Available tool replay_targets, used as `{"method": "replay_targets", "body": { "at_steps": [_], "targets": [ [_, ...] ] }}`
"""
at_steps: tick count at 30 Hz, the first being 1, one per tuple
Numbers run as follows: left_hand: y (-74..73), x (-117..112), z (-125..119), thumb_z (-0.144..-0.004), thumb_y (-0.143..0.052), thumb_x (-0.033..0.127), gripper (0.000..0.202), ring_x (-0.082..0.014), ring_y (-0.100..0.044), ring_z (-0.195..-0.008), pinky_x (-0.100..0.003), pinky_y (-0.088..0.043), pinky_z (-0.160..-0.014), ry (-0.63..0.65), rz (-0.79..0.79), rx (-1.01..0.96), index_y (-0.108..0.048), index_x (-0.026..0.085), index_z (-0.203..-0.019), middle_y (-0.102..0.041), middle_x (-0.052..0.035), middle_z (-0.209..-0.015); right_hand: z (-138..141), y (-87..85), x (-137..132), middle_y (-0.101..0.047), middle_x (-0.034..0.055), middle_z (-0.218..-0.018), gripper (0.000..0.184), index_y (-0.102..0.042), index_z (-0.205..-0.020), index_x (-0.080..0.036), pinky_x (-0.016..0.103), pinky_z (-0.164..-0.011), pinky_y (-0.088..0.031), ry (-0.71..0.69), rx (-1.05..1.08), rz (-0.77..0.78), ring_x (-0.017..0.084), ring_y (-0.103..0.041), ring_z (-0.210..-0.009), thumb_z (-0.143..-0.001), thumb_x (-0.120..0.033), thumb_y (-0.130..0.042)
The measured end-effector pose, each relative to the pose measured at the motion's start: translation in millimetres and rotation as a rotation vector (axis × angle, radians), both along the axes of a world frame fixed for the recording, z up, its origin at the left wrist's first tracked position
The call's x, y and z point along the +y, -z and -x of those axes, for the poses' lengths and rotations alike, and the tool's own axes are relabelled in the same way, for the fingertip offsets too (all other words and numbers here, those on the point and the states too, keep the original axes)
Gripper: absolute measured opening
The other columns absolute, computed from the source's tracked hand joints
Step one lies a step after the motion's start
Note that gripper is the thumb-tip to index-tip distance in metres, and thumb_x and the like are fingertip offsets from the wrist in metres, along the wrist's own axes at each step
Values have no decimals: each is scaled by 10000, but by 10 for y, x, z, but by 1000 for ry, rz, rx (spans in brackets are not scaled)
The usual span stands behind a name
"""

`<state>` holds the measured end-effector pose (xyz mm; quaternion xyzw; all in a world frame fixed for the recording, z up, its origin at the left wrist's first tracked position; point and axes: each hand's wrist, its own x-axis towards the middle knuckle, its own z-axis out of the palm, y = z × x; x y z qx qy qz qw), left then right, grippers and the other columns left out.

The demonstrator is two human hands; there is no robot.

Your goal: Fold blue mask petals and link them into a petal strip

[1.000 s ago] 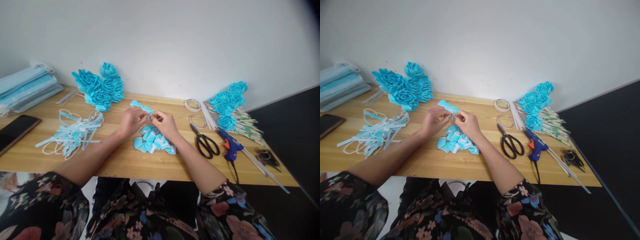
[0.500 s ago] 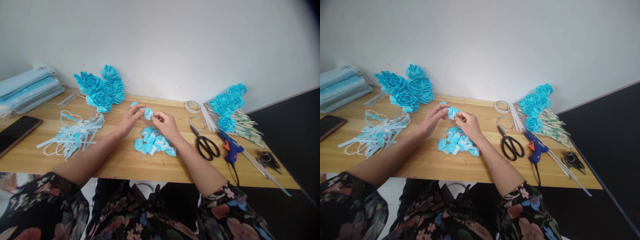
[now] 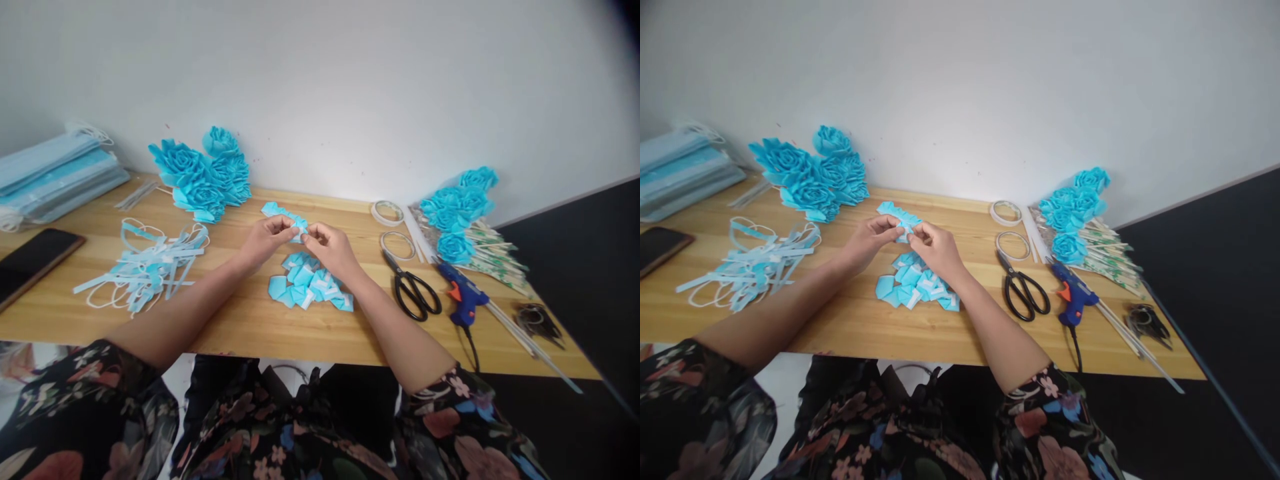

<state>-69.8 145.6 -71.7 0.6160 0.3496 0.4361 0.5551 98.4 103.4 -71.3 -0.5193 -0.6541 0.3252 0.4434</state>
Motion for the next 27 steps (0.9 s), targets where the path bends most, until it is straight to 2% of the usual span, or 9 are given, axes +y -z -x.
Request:
{"method": "replay_targets", "body": {
  "at_steps": [7, 13, 15, 18, 21, 24, 27],
  "targets": [
    [-27, -4, 16, -735, -718, 411, 264, -118, -511, -675, -266, -410, -690, 11, -21, 22, -621, 166, -719, -582, 17, -691, -1, 22, 7, -514, -42, -631, 170, -515, -693, -202, 242, -582, -369, 21, -93, -72, 96, -465, -566, -798, -325, -569],
    [-14, 27, 31, -688, -753, 361, 226, -131, -548, -701, -280, -435, -732, 5, -20, 4, -639, 167, -701, -619, 5, -709, -12, 47, 31, -576, -29, -654, 141, -571, -722, -201, 250, -596, -397, 47, -119, -75, 112, -512, -583, -789, -325, -574],
    [-5, 37, 34, -690, -750, 360, 222, -124, -536, -678, -271, -432, -710, -25, -10, -32, -634, 171, -700, -609, 12, -695, -31, 42, 47, -630, -14, -702, 121, -617, -779, -199, 250, -617, -426, 61, -83, -66, 123, -554, -621, -790, -311, -571],
    [13, 56, 41, -707, -743, 370, 221, -115, -515, -650, -260, -421, -674, -101, -22, -59, -635, 178, -718, -590, 19, -681, -54, 15, 49, -694, 7, -808, 189, -671, -926, -201, 250, -653, -456, 117, -43, -82, 136, -595, -691, -805, -303, -567],
    [34, 65, 38, -713, -742, 381, 231, -120, -522, -662, -263, -420, -678, -147, -60, -38, -638, 176, -726, -597, 12, -690, -43, -19, 12, -690, 5, -803, 187, -666, -884, -204, 251, -667, -450, 195, -62, -155, 130, -582, -683, -849, -359, -567],
    [44, 49, 16, -722, -733, 393, 236, -130, -535, -676, -271, -427, -690, -152, -98, -6, -647, 173, -729, -616, 2, -700, -8, -29, -30, -655, -4, -723, 225, -644, -788, -206, 252, -659, -429, 160, -123, -167, 130, -560, -660, -878, -392, -555],
    [39, 19, -7, -720, -737, 418, 251, -149, -559, -702, -285, -446, -709, -118, -124, 28, -661, 178, -727, -647, -12, -717, 12, -7, -37, -654, 3, -718, 228, -663, -804, -209, 254, -643, -410, 97, -172, -133, 138, -555, -668, -891, -374, -534]
  ]
}}
